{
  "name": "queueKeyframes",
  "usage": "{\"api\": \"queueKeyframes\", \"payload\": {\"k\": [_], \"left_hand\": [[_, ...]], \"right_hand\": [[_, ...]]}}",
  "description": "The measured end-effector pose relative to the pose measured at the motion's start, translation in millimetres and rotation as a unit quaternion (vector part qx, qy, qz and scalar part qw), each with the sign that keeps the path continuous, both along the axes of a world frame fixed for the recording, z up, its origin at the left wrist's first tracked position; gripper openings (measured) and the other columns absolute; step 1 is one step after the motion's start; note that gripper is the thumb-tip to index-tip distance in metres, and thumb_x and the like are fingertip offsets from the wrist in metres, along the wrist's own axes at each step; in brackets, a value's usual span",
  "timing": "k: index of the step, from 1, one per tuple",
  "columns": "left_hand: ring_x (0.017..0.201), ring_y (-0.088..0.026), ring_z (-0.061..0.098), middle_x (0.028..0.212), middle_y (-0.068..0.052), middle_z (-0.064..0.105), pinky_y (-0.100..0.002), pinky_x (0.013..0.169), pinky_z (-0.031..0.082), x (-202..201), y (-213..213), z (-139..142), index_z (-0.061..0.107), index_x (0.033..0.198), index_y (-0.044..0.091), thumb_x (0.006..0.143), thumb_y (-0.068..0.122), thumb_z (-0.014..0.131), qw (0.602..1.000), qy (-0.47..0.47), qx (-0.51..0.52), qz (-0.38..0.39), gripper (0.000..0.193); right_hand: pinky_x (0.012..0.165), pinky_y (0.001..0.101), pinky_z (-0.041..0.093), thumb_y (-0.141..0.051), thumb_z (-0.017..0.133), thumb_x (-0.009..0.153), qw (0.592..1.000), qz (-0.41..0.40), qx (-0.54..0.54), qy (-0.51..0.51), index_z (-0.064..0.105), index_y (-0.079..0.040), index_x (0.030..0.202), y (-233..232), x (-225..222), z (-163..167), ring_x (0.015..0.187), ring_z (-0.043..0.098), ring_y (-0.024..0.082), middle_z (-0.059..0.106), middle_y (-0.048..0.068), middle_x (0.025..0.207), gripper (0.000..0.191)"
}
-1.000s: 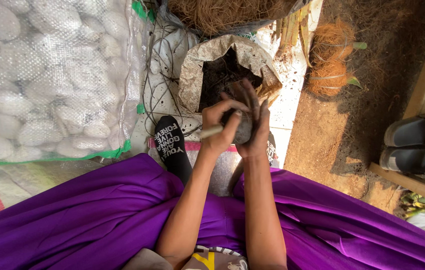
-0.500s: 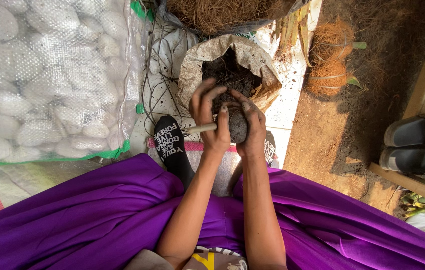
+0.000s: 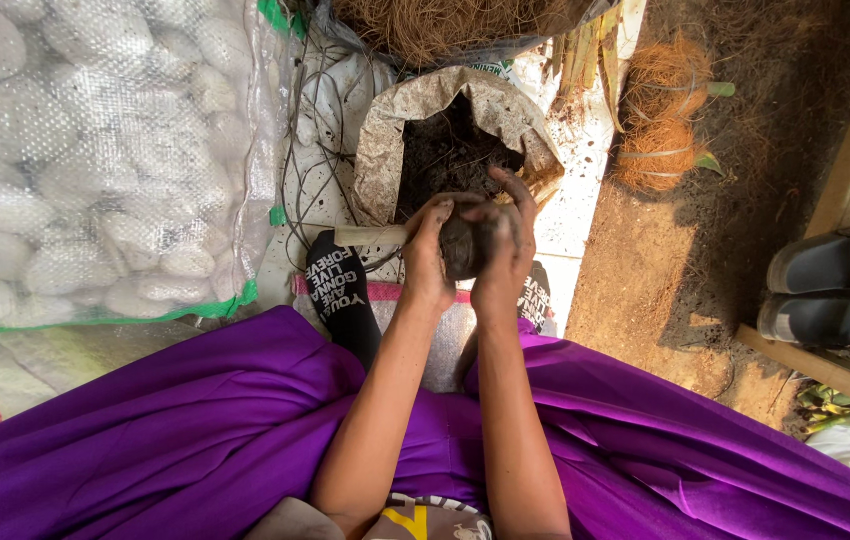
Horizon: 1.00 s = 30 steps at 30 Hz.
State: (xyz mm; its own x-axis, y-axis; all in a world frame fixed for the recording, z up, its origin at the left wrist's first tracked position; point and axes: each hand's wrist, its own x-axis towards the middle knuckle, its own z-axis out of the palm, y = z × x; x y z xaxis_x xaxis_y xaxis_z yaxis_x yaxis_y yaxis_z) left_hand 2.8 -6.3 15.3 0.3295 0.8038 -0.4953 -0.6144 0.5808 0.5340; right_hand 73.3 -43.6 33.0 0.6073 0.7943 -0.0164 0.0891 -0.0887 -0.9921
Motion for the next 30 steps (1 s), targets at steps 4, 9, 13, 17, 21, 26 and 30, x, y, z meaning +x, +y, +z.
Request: {"api": "queueKeyframes", "payload": {"k": [4, 9, 13, 17, 21, 26, 30], "left_hand": [[0.102, -0.025, 0.069, 0.105, -0.014, 0.075, -0.039, 0.099, 0.055, -15, 8, 1, 0.072, 0.108, -0.002, 0.105, 0.018, 0.053, 0.965, 0.108, 0.234, -0.051, 0.028], [0.141, -0.032, 0.048, 0.133, -0.013, 0.068, -0.046, 0.125, 0.036, -16, 13, 12, 0.067, 0.123, 0.007, 0.1, 0.025, 0.05, 0.765, 0.396, 0.509, -0.013, 0.034], [0.154, -0.028, 0.036, 0.153, -0.013, 0.051, -0.049, 0.134, 0.025, -12, 9, 18, 0.057, 0.138, 0.007, 0.104, 0.03, 0.047, 0.779, 0.431, 0.454, 0.037, 0.043], [0.144, -0.028, 0.05, 0.145, -0.013, 0.058, -0.045, 0.127, 0.036, -11, 7, 14, 0.058, 0.135, 0.006, 0.102, 0.032, 0.049, 0.89, 0.332, 0.314, 0.006, 0.043], [0.115, -0.027, 0.066, 0.128, -0.015, 0.066, -0.043, 0.098, 0.056, -5, 3, 5, 0.062, 0.125, 0.002, 0.099, 0.031, 0.047, 0.997, -0.056, -0.032, -0.031, 0.042], [0.102, -0.025, 0.071, 0.112, -0.017, 0.071, -0.038, 0.091, 0.06, -3, -4, -3, 0.068, 0.115, -0.002, 0.1, 0.025, 0.05, 1.0, -0.004, 0.007, 0.022, 0.035], [0.096, -0.026, 0.073, 0.106, -0.018, 0.075, -0.038, 0.092, 0.061, -12, 3, -6, 0.071, 0.105, -0.006, 0.099, 0.027, 0.051, 0.992, 0.027, 0.125, -0.013, 0.039]], "right_hand": [[0.12, 0.05, 0.043, -0.047, 0.052, 0.102, 0.984, 0.017, 0.03, 0.177, 0.058, -0.007, 0.137, 7, -1, 5, 0.143, 0.05, 0.037, 0.053, 0.016, 0.149, 0.054], [0.097, 0.045, 0.059, -0.051, 0.054, 0.095, 0.841, 0.022, 0.023, 0.541, 0.064, -0.007, 0.131, 0, 13, -12, 0.115, 0.066, 0.032, 0.063, 0.02, 0.129, 0.058], [0.081, 0.0442, 0.061, -0.027, 0.065, 0.097, 0.916, 0.069, -0.004, 0.396, 0.071, 0.003, 0.113, -8, 18, -28, 0.09, 0.069, 0.03, 0.069, 0.02, 0.108, 0.035], [0.093, 0.0405, 0.057, -0.018, 0.063, 0.097, 0.984, 0.048, 0.044, 0.164, 0.073, 0.003, 0.103, -10, 18, -26, 0.1, 0.068, 0.028, 0.072, 0.017, 0.108, 0.024], [0.1, 0.0411, 0.056, -0.02, 0.058, 0.1, 0.995, 0.027, 0.071, 0.069, 0.071, -0.003, 0.095, -9, 11, -16, 0.108, 0.066, 0.027, 0.072, 0.013, 0.11, 0.022], [0.129, 0.05, 0.034, -0.034, 0.054, 0.107, 0.995, 0.057, 0.076, -0.01, 0.068, -0.005, 0.095, -2, 6, 3, 0.146, 0.046, 0.032, 0.06, 0.017, 0.142, 0.035], [0.128, 0.0534, 0.033, -0.045, 0.054, 0.105, 0.995, 0.071, 0.066, 0.036, 0.061, -0.007, 0.134, 3, 5, 7, 0.154, 0.038, 0.034, 0.041, 0.016, 0.16, 0.049]]}}
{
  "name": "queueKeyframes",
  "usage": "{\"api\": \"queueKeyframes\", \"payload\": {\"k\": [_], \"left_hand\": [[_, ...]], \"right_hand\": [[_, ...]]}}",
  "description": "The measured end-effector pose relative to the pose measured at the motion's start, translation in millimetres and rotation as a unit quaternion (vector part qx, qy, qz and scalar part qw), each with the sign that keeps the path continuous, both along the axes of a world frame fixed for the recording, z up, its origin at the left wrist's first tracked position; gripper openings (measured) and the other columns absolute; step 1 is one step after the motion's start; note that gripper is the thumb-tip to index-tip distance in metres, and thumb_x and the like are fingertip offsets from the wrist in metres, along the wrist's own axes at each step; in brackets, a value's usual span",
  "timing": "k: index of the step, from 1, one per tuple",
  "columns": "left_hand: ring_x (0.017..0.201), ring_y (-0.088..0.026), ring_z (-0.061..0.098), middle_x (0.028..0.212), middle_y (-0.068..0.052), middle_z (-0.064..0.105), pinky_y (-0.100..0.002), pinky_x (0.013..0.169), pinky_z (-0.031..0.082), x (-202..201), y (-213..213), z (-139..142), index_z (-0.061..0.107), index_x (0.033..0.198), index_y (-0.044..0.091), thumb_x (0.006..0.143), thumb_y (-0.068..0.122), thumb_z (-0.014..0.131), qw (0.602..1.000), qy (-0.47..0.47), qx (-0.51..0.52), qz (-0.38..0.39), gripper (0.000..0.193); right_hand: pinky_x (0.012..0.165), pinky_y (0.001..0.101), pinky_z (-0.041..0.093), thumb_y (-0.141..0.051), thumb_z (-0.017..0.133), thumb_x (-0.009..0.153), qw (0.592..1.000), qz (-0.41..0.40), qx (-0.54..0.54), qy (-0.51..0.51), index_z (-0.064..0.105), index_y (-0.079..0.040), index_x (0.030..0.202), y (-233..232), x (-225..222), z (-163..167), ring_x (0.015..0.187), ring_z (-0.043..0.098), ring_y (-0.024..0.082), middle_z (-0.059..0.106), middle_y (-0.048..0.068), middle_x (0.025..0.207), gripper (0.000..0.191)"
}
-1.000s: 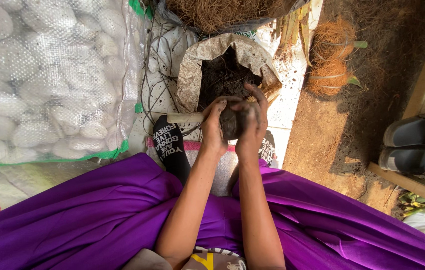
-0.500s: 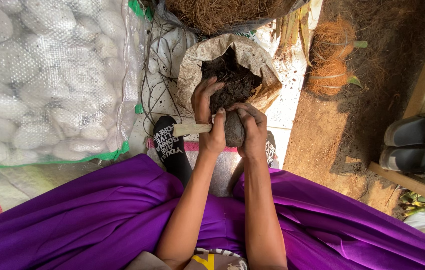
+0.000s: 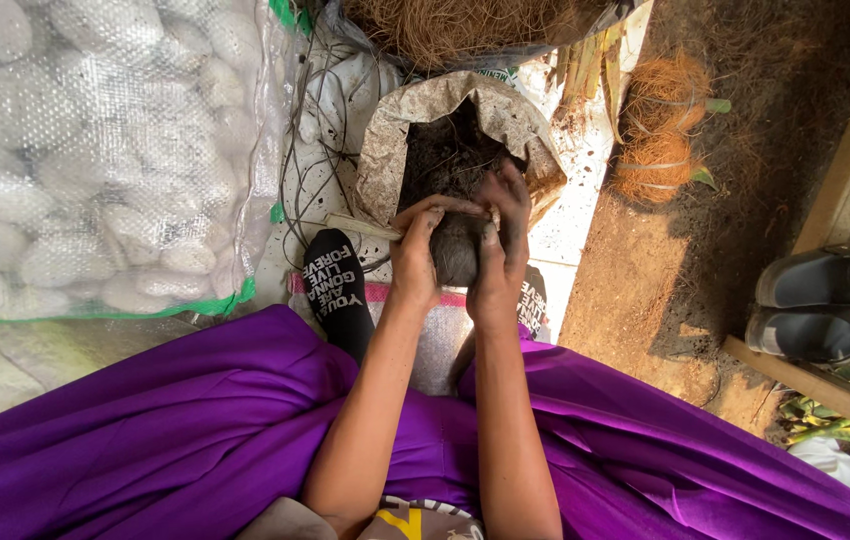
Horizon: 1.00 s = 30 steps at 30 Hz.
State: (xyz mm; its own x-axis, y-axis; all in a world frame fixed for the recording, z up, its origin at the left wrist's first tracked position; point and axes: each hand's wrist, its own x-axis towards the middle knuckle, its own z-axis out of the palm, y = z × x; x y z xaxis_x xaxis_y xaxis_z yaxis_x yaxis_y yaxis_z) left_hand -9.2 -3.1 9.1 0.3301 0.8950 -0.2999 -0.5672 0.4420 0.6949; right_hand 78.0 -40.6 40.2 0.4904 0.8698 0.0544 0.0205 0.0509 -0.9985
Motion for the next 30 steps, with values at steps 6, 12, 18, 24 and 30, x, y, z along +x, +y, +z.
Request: {"api": "queueKeyframes", "payload": {"k": [6, 12, 18, 24, 30], "left_hand": [[0.151, -0.033, 0.041, 0.151, -0.014, 0.057, -0.051, 0.132, 0.027, 0, 7, 13, 0.067, 0.13, 0.008, 0.103, 0.035, 0.039, 0.818, 0.405, 0.403, 0.068, 0.047], [0.155, -0.029, 0.04, 0.153, -0.009, 0.055, -0.052, 0.135, 0.028, 0, 5, 14, 0.058, 0.139, 0.015, 0.107, 0.041, 0.042, 0.884, 0.379, 0.264, 0.068, 0.044], [0.104, -0.028, 0.069, 0.117, -0.016, 0.066, -0.046, 0.083, 0.062, 5, -1, 1, 0.063, 0.125, 0.01, 0.099, 0.038, 0.045, 0.987, -0.028, -0.156, -0.019, 0.043], [0.094, -0.024, 0.075, 0.101, -0.013, 0.077, -0.039, 0.088, 0.064, 7, -2, 5, 0.075, 0.106, 0.002, 0.106, 0.025, 0.052, 0.988, 0.063, 0.14, -0.026, 0.032], [0.148, -0.036, 0.046, 0.144, -0.015, 0.063, -0.051, 0.129, 0.033, 5, 7, 28, 0.068, 0.132, 0.007, 0.109, 0.038, 0.036, 0.832, 0.394, 0.385, 0.063, 0.049]], "right_hand": [[0.09, 0.0423, 0.063, -0.054, 0.061, 0.093, 0.879, 0.088, -0.023, 0.467, 0.064, -0.002, 0.133, -11, 17, -24, 0.112, 0.067, 0.034, 0.066, 0.021, 0.127, 0.065], [0.082, 0.0374, 0.06, -0.017, 0.067, 0.092, 0.963, 0.028, -0.079, 0.255, 0.075, 0.004, 0.1, -15, 17, -36, 0.088, 0.068, 0.027, 0.071, 0.015, 0.1, 0.024], [0.127, 0.0447, 0.04, -0.053, 0.044, 0.11, 0.993, -0.01, 0.054, -0.1, 0.071, -0.006, 0.122, -3, 3, 0, 0.14, 0.054, 0.03, 0.065, 0.016, 0.136, 0.056], [0.128, 0.0547, 0.033, -0.068, 0.046, 0.099, 0.987, -0.041, -0.027, 0.154, 0.041, -0.008, 0.154, 4, -1, 12, 0.153, 0.038, 0.038, 0.04, 0.02, 0.163, 0.081], [0.109, 0.0463, 0.054, -0.069, 0.043, 0.098, 0.869, 0.004, 0.006, 0.496, 0.059, 0.003, 0.138, -7, 13, -17, 0.123, 0.065, 0.035, 0.063, 0.025, 0.135, 0.084]]}}
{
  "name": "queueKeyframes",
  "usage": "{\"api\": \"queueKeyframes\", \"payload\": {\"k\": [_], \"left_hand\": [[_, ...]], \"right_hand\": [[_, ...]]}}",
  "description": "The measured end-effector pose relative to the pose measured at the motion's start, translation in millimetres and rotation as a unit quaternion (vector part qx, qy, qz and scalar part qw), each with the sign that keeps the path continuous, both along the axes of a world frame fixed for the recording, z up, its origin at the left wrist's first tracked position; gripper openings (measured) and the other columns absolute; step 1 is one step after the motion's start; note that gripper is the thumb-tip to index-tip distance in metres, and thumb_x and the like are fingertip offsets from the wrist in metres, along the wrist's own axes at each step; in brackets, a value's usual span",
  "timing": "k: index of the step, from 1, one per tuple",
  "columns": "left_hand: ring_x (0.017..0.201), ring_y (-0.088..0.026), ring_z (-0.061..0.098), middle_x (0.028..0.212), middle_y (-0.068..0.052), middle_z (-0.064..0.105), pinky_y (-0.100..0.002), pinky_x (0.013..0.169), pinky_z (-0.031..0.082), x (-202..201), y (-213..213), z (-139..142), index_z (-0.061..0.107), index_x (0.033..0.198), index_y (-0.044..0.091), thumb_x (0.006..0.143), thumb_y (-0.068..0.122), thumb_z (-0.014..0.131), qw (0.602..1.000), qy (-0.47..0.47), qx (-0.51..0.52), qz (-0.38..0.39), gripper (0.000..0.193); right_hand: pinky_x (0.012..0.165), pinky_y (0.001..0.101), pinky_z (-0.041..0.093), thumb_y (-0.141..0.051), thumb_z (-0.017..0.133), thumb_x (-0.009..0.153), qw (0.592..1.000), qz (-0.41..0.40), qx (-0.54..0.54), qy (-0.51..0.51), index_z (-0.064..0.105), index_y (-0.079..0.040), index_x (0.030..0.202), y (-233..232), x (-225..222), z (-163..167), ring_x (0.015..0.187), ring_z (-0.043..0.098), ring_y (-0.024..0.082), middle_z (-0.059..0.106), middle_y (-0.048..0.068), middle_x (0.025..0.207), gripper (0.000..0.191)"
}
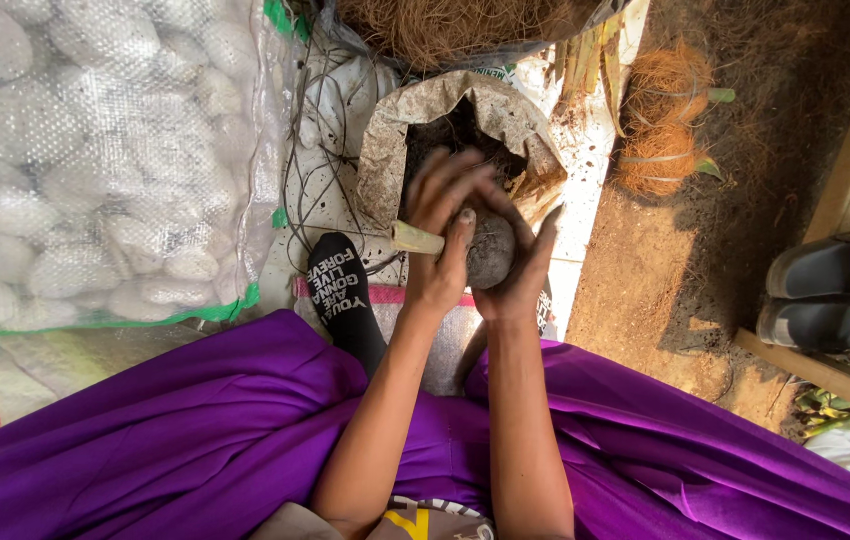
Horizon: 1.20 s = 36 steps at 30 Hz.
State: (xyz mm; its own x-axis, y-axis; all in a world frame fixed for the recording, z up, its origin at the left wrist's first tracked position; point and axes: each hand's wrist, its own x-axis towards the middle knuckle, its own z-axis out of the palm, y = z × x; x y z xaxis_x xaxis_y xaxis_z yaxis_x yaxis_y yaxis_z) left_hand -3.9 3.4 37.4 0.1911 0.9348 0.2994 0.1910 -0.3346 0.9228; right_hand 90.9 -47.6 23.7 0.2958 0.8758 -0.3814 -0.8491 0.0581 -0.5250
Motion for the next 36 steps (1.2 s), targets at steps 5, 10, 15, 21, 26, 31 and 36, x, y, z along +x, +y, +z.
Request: {"api": "queueKeyframes", "payload": {"k": [5, 10, 15, 21, 26, 31, 36], "left_hand": [[0.155, -0.034, 0.038, 0.156, -0.014, 0.051, -0.05, 0.135, 0.025, -5, -1, 5, 0.061, 0.139, 0.009, 0.11, 0.039, 0.038, 0.998, -0.021, -0.056, 0.031, 0.048], [0.129, -0.026, 0.057, 0.136, -0.014, 0.061, -0.044, 0.113, 0.043, -5, 3, -15, 0.06, 0.131, 0.005, 0.101, 0.028, 0.047, 0.86, -0.322, -0.395, 0.002, 0.041], [0.087, -0.024, 0.072, 0.104, -0.013, 0.068, -0.04, 0.078, 0.064, -5, -7, -28, 0.065, 0.114, 0.0, 0.104, 0.025, 0.055, 0.777, -0.42, -0.469, 0.008, 0.029], [0.089, -0.03, 0.078, 0.102, -0.017, 0.079, -0.049, 0.092, 0.067, -5, -1, -26, 0.074, 0.112, -0.002, 0.109, 0.032, 0.054, 0.913, -0.245, -0.308, -0.102, 0.039], [0.164, -0.034, 0.023, 0.165, -0.007, 0.044, -0.057, 0.138, 0.017, -2, -1, -7, 0.059, 0.148, 0.019, 0.11, 0.051, 0.039, 0.997, 0.011, -0.053, -0.059, 0.053], [0.168, -0.036, 0.007, 0.176, -0.006, 0.027, -0.062, 0.137, 0.003, -10, 0, 0, 0.048, 0.159, 0.028, 0.109, 0.059, 0.035, 0.982, 0.118, -0.099, -0.113, 0.06], [0.167, -0.038, -0.001, 0.179, -0.009, 0.012, -0.068, 0.131, -0.006, -14, -1, -10, 0.033, 0.165, 0.032, 0.105, 0.066, 0.033, 0.966, 0.192, -0.074, -0.159, 0.07]], "right_hand": [[0.084, 0.0468, 0.055, -0.035, 0.064, 0.104, 0.974, 0.027, -0.06, -0.216, 0.071, 0.007, 0.109, -8, 2, -19, 0.089, 0.066, 0.032, 0.069, 0.021, 0.106, 0.043], [0.101, 0.0431, 0.055, -0.043, 0.053, 0.103, 0.851, -0.002, -0.036, -0.524, 0.074, -0.005, 0.093, -2, -7, -6, 0.108, 0.068, 0.028, 0.075, 0.012, 0.109, 0.044], [0.126, 0.0482, 0.034, -0.059, 0.034, 0.108, 0.803, 0.009, -0.1, -0.587, 0.072, -0.008, 0.108, 6, -20, 16, 0.151, 0.042, 0.032, 0.052, 0.017, 0.154, 0.063], [0.123, 0.0508, 0.04, -0.067, 0.047, 0.095, 0.981, 0.033, -0.023, -0.188, 0.042, -0.014, 0.154, 10, -10, 6, 0.149, 0.042, 0.031, 0.042, 0.012, 0.16, 0.08], [0.083, 0.0395, 0.061, -0.053, 0.061, 0.1, 0.992, 0.06, -0.022, -0.109, 0.062, 0.003, 0.132, -8, 3, -16, 0.099, 0.068, 0.029, 0.066, 0.02, 0.117, 0.064], [0.062, 0.0347, 0.062, -0.035, 0.064, 0.097, 0.981, 0.076, -0.091, -0.151, 0.064, 0.002, 0.105, -11, 10, -20, 0.072, 0.069, 0.023, 0.068, 0.013, 0.088, 0.038], [0.065, 0.0319, 0.062, -0.031, 0.059, 0.09, 0.973, 0.073, -0.179, -0.125, 0.068, -0.002, 0.104, -10, 15, -12, 0.074, 0.07, 0.019, 0.07, 0.011, 0.089, 0.033]]}}
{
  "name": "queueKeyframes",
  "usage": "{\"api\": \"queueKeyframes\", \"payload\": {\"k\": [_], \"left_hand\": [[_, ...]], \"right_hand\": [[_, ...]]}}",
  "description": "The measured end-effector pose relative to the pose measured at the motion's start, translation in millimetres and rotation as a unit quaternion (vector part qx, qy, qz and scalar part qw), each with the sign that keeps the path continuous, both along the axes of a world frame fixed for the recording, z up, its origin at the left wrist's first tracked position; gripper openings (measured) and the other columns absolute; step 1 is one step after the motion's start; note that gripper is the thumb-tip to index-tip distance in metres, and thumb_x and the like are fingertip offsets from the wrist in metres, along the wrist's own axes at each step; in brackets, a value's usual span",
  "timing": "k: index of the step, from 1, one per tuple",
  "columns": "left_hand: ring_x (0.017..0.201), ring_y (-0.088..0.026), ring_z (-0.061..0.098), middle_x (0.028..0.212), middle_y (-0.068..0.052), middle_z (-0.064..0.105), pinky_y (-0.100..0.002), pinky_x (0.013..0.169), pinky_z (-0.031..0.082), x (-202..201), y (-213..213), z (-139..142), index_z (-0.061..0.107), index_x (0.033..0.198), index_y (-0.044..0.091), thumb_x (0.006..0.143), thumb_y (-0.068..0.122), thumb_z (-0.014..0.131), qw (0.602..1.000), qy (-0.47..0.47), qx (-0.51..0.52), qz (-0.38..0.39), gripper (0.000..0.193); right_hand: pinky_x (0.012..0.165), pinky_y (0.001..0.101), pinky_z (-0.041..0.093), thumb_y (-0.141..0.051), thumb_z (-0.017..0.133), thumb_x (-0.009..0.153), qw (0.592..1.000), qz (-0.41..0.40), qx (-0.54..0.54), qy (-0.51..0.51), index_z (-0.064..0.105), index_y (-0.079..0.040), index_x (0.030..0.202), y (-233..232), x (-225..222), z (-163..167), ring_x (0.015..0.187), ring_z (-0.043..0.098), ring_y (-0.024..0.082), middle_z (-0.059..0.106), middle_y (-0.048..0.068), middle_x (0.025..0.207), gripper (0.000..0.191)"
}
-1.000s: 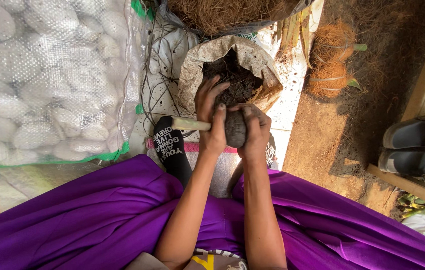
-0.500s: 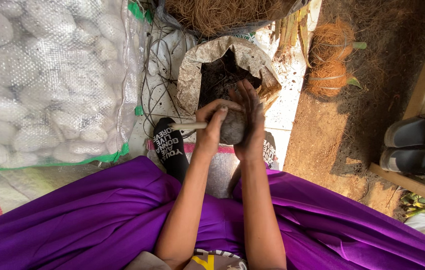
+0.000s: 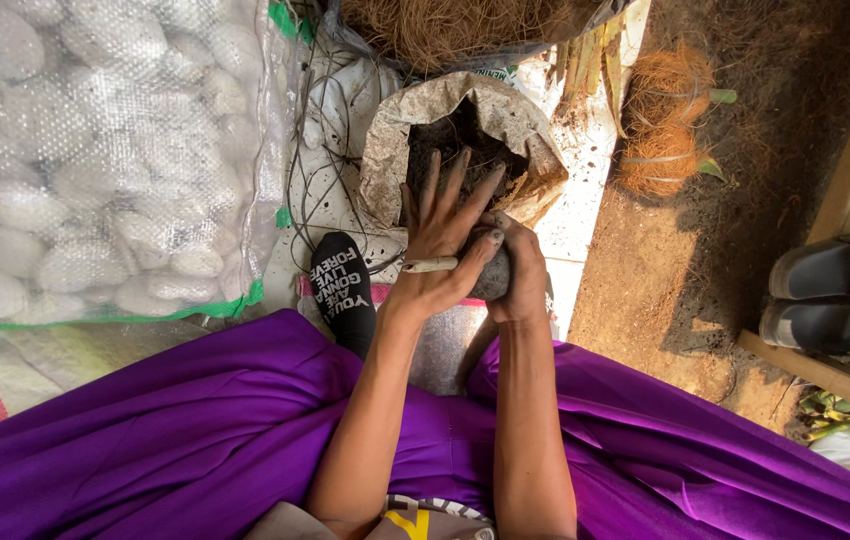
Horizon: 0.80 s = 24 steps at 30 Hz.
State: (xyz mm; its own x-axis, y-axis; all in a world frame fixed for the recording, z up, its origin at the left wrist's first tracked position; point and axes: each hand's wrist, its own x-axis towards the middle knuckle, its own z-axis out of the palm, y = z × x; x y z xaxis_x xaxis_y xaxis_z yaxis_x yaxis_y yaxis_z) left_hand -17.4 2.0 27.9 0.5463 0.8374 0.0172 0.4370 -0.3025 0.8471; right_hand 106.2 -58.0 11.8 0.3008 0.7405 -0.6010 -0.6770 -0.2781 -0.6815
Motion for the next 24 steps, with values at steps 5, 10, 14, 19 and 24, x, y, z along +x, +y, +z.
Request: {"api": "queueKeyframes", "payload": {"k": [5, 10, 14, 19, 24], "left_hand": [[0.167, -0.038, 0.002, 0.179, -0.013, 0.008, -0.065, 0.132, 0.004, 19, -7, -9, 0.027, 0.167, 0.026, 0.104, 0.069, 0.031, 0.983, -0.099, -0.097, 0.117, 0.077], [0.156, -0.033, 0.025, 0.169, -0.017, 0.025, -0.05, 0.127, 0.024, 26, -5, -12, 0.023, 0.165, 0.017, 0.101, 0.052, 0.04, 0.854, -0.348, -0.367, 0.124, 0.075], [0.144, -0.03, 0.051, 0.159, -0.014, 0.049, -0.043, 0.121, 0.044, 20, -9, -13, 0.036, 0.161, 0.005, 0.101, 0.027, 0.046, 0.752, -0.49, -0.425, 0.121, 0.065], [0.127, -0.034, 0.067, 0.137, -0.02, 0.067, -0.045, 0.116, 0.054, 6, 2, -9, 0.045, 0.157, 0.002, 0.105, 0.019, 0.041, 0.855, -0.42, -0.293, 0.086, 0.055], [0.156, -0.033, 0.038, 0.164, -0.014, 0.044, -0.051, 0.13, 0.033, 3, 4, 7, 0.043, 0.159, 0.011, 0.108, 0.044, 0.036, 0.979, -0.182, -0.051, 0.074, 0.061]], "right_hand": [[0.059, 0.0353, 0.059, -0.034, 0.059, 0.098, 0.995, 0.013, 0.086, -0.05, 0.066, -0.002, 0.104, 1, 3, -2, 0.069, 0.065, 0.021, 0.064, 0.011, 0.084, 0.034], [0.089, 0.0417, 0.059, -0.038, 0.055, 0.102, 0.854, -0.039, 0.164, -0.492, 0.074, 0.0, 0.099, 6, -11, 9, 0.096, 0.071, 0.029, 0.074, 0.016, 0.102, 0.043], [0.112, 0.044, 0.045, -0.054, 0.046, 0.104, 0.844, -0.064, 0.194, -0.496, 0.073, -0.003, 0.101, 13, -29, 28, 0.126, 0.056, 0.03, 0.069, 0.017, 0.119, 0.058], [0.13, 0.046, 0.034, -0.068, 0.043, 0.103, 0.968, -0.029, 0.2, -0.152, 0.046, -0.007, 0.153, 23, -26, 36, 0.158, 0.035, 0.033, 0.043, 0.016, 0.163, 0.079], [0.113, 0.0475, 0.051, -0.065, 0.053, 0.09, 0.978, -0.014, 0.2, 0.05, 0.048, -0.016, 0.151, 11, -12, 14, 0.139, 0.053, 0.033, 0.053, 0.016, 0.149, 0.078]]}}
